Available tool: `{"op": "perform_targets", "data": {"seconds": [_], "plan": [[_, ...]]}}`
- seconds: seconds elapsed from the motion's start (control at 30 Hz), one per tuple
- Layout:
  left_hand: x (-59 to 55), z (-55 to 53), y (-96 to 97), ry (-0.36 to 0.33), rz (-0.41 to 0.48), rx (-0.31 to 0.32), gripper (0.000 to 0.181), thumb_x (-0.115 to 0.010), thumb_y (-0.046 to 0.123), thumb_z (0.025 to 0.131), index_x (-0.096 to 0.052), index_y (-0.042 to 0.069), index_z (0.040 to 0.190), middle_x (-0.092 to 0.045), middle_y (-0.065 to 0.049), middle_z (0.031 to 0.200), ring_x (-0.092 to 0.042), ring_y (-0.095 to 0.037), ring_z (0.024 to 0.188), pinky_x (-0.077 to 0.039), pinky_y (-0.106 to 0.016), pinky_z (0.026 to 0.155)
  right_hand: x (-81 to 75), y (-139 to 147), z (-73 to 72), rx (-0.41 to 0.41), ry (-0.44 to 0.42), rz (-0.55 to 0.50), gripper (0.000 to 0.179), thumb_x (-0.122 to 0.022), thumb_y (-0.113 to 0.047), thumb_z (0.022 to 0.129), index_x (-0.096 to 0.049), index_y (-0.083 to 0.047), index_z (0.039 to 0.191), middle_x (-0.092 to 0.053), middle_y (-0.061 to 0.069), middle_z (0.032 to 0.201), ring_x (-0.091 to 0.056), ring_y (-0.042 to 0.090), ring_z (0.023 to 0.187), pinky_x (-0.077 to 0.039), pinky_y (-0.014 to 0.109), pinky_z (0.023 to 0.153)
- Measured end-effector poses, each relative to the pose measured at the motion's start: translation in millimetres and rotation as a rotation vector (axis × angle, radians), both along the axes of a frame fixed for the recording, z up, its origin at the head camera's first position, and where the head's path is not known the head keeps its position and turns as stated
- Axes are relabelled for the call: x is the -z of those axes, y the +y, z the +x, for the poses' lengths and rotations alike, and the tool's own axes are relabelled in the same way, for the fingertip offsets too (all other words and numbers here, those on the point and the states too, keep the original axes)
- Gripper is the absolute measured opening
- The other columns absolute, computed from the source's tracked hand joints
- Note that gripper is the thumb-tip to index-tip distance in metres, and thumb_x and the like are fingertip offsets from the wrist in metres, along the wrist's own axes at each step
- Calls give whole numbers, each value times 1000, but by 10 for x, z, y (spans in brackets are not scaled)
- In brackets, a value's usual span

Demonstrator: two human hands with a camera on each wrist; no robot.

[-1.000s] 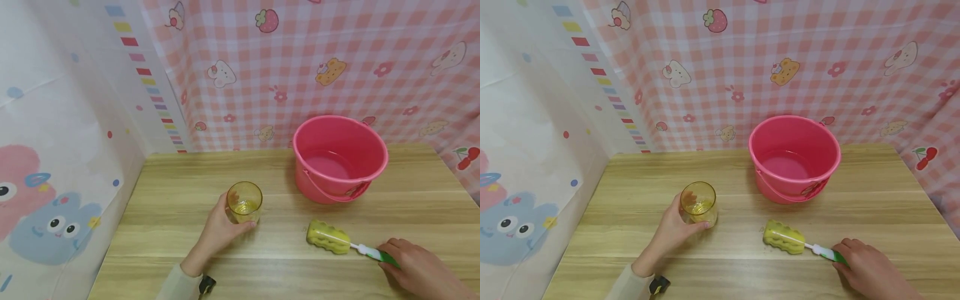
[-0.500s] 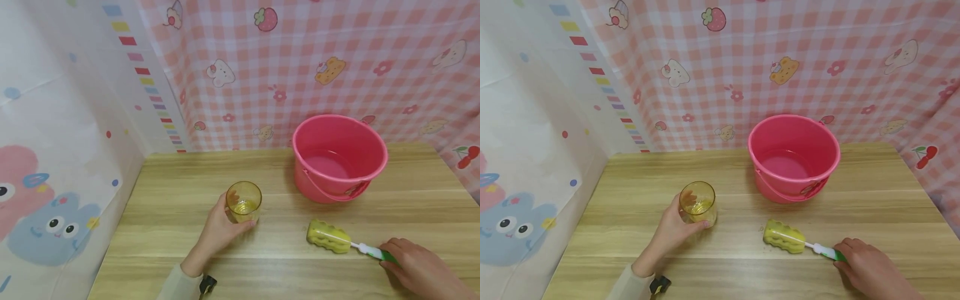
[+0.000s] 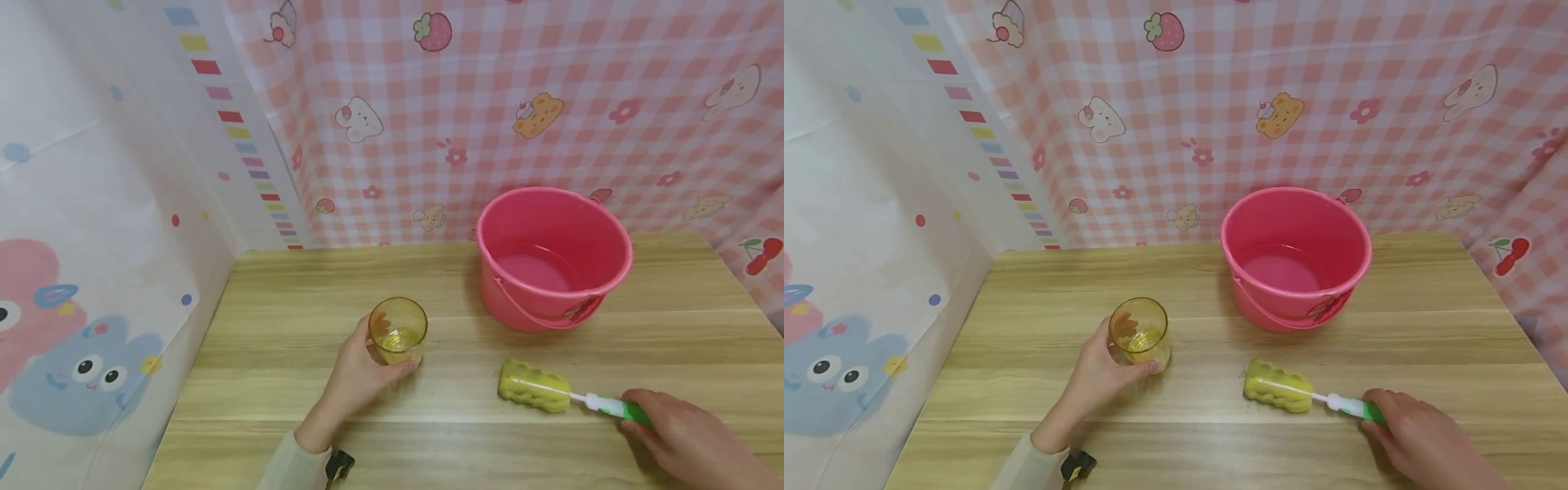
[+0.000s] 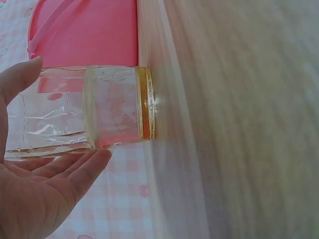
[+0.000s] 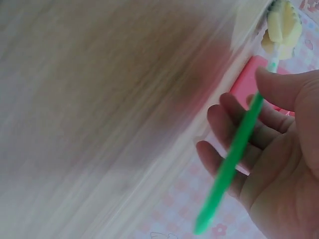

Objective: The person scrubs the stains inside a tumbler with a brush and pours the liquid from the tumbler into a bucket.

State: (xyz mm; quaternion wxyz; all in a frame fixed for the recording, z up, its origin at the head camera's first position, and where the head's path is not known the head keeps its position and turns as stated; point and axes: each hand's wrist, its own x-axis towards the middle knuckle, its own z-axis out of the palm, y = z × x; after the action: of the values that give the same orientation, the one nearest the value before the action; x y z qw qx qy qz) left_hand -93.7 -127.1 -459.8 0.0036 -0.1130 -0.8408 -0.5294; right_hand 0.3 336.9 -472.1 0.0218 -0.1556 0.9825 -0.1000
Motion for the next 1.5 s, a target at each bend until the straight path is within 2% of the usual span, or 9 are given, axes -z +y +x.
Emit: {"op": "perform_targets", "data": {"seconds": [0.2,0.33,0.5,0.6,0.77,0.87,1.1,1.3,1.5], "plan": [[-2,7,1,20,6,1,92,-99,19,71,-49,6,148,-65,-11,135,-63,-24,122,-56,-42,99,55,20,34,-89,188,-69,45,-93,-13,76,-65,-12,111,-62,-15,92,-44,-6,73,-49,25,56],[-6,12,13,28,17,9,92,-99,19,71,-49,4,148,-65,-13,135,-64,-26,121,-57,-42,98,66,31,50,-95,224,-105,43,-91,-18,79,-63,-14,112,-58,-18,90,-41,-6,72,-44,23,54],[-9,29,44,11,24,7,92,-99,15,70,-51,6,148,-65,-10,134,-64,-24,122,-56,-42,99,43,46,45,-114,286,-138,40,-88,-24,84,-63,-15,114,-56,-19,90,-41,-6,70,-44,23,53],[-10,46,68,-5,34,10,92,-99,15,70,-51,7,147,-65,-10,134,-64,-23,121,-56,-42,100,19,63,39,-140,344,-167,33,-75,-41,97,-63,-15,114,-55,-19,89,-42,-6,70,-43,19,53],[-11,64,113,-16,35,27,92,-99,16,70,-51,8,147,-65,-11,134,-63,-22,123,-54,-42,102,-35,80,36,-162,387,-187,49,-50,-60,103,-64,-14,113,-57,-18,91,-44,-6,69,-42,11,57],[-14,71,139,-12,31,38,92,-99,15,70,-51,8,148,-65,-10,134,-63,-23,123,-53,-44,103,-95,65,22,-179,407,-204,49,-51,-58,105,-64,-12,114,-56,-18,90,-43,-6,69,-41,12,56],[-20,89,190,-22,30,55,91,-99,17,69,-52,9,147,-66,-9,135,-63,-23,123,-53,-44,104,-289,12,-42,-218,477,-224,64,-36,-64,105,-64,-8,111,-59,-13,87,-46,-3,65,-41,12,54],[-34,90,239,-27,39,77,91,-99,16,69,-52,11,147,-66,-5,135,-62,-19,124,-53,-42,103,-506,-28,-78,-232,552,-261,65,-37,-61,107,-66,-4,107,-61,-10,84,-50,-6,68,-42,11,54],[-47,90,296,-30,22,93,91,-99,19,70,-52,10,148,-67,-4,133,-63,-18,122,-53,-41,102,-751,-54,-140,-234,568,-214,64,-35,-60,109,-67,-3,112,-65,-8,86,-54,-6,69,-48,11,58]]}}
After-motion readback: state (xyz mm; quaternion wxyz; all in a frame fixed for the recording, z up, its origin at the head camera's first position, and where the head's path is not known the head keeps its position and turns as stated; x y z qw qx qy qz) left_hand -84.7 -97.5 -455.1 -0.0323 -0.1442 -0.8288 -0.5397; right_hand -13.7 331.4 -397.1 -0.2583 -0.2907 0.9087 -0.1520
